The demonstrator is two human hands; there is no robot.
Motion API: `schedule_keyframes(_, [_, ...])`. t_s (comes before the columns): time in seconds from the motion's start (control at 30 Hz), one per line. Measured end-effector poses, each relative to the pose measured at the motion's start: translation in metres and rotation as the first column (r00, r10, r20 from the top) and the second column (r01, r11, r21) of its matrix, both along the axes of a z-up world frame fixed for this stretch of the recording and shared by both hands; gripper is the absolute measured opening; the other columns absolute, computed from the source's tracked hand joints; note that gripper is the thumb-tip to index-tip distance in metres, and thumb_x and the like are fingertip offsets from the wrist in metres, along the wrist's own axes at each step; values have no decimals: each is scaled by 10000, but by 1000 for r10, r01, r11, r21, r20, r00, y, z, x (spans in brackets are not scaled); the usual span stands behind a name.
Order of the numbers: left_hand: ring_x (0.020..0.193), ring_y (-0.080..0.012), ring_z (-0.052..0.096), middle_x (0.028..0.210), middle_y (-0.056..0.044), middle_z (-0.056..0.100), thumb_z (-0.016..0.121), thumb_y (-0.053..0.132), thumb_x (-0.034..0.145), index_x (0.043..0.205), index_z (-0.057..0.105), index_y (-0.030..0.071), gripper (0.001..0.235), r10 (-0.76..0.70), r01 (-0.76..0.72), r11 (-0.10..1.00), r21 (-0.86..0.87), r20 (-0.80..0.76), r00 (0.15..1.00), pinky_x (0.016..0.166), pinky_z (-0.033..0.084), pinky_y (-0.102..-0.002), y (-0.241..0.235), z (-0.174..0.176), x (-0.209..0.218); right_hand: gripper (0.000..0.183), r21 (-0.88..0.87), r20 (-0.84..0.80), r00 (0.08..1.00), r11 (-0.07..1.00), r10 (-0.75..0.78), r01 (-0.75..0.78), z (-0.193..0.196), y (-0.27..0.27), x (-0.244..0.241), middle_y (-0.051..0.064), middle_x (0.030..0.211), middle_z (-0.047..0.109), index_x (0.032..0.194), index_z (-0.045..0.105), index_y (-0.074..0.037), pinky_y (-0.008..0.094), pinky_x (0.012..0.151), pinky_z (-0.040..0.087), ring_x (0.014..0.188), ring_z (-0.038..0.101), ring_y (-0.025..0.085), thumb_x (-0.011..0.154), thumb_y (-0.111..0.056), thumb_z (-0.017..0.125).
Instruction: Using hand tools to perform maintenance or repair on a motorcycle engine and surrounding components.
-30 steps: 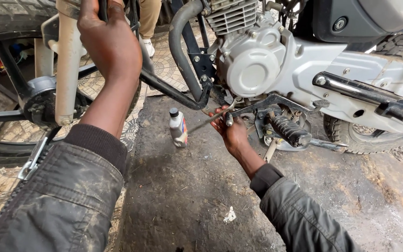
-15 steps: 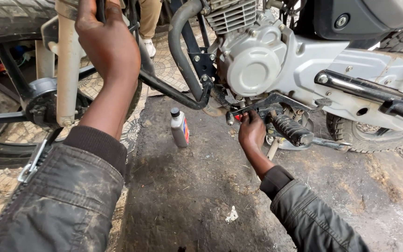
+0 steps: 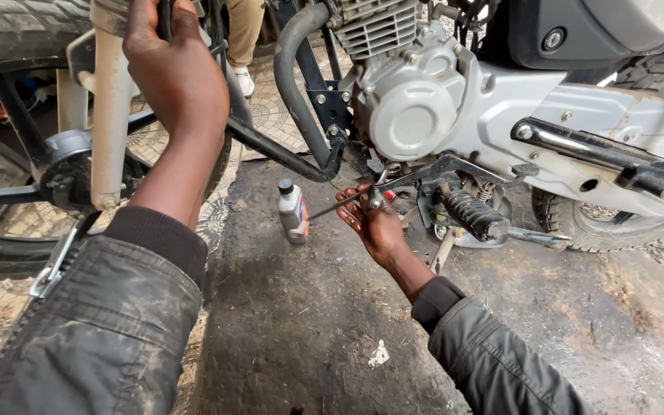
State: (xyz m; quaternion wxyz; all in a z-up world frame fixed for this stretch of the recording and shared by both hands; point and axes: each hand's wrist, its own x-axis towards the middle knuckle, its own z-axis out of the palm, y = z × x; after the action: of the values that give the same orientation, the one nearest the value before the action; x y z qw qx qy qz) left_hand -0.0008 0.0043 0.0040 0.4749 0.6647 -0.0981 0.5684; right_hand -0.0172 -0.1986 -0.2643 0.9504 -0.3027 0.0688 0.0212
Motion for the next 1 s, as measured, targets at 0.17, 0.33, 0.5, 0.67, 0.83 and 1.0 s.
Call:
schedule_keyframes(0.17, [1022, -217, 804, 1172, -46, 812, 630, 141, 993, 1195, 687, 131, 211, -18, 16, 999, -51, -35, 999, 779, 572, -319, 0, -3, 2, 316, -607, -48, 982, 786, -184, 118, 21, -17, -25, 131, 1158, 703, 1374, 551, -35, 333, 1052, 598, 1059, 702, 218, 1076, -87, 458])
schedule_keyframes(0.33, [934, -191, 768, 1104, -30, 813, 632, 121, 980, 1148, 689, 129, 177, -21, 21, 999, -38, -9, 1000, 747, 559, -336, 0, -2, 3, 395, -984, -98, 904, 174, -415, -27, 18, -37, -15, 77, 1373, 662, 1409, 593, -241, 485, 958, 538, 1190, 659, 308, 1054, -343, 454])
schedule_keyframes(0.5, [829, -183, 702, 974, -10, 798, 627, 166, 960, 1062, 709, 143, 133, 11, -12, 999, -38, -19, 1000, 689, 524, -340, 0, -2, 2, 305, -867, -150, 926, 497, -346, 45, 9, -32, -12, 49, 1164, 672, 1302, 613, -158, 340, 803, 535, 968, 635, 185, 1076, -304, 468])
schedule_keyframes(0.67, [690, -171, 600, 822, 15, 776, 656, 190, 941, 945, 714, 154, 69, 11, -11, 1000, -29, -21, 1000, 591, 474, -364, 2, -6, 4, 365, -73, -232, 962, 989, -140, 126, -4, -9, 11, 245, 1089, 708, 1408, 473, 86, 375, 739, 625, 839, 695, 278, 1100, -67, 348])
schedule_keyframes(0.83, [912, -210, 763, 1095, -38, 813, 609, 150, 981, 1143, 696, 137, 185, -12, 12, 1000, -21, 5, 1000, 734, 544, -330, -1, -3, 4, 166, 151, 40, 999, 988, 31, -36, -8, 2, 26, 144, 1236, 700, 1219, 574, -152, 425, 887, 628, 1235, 669, 397, 1073, -126, 499])
schedule_keyframes(1.0, [738, -180, 657, 911, -6, 792, 641, 176, 947, 1018, 712, 141, 106, 19, -20, 999, -34, -24, 1000, 618, 507, -356, 1, -4, 6, 279, -270, -43, 996, 961, -73, 58, 11, -12, -20, 194, 1201, 705, 1345, 518, -74, 386, 953, 611, 1090, 696, 295, 1080, -91, 432])
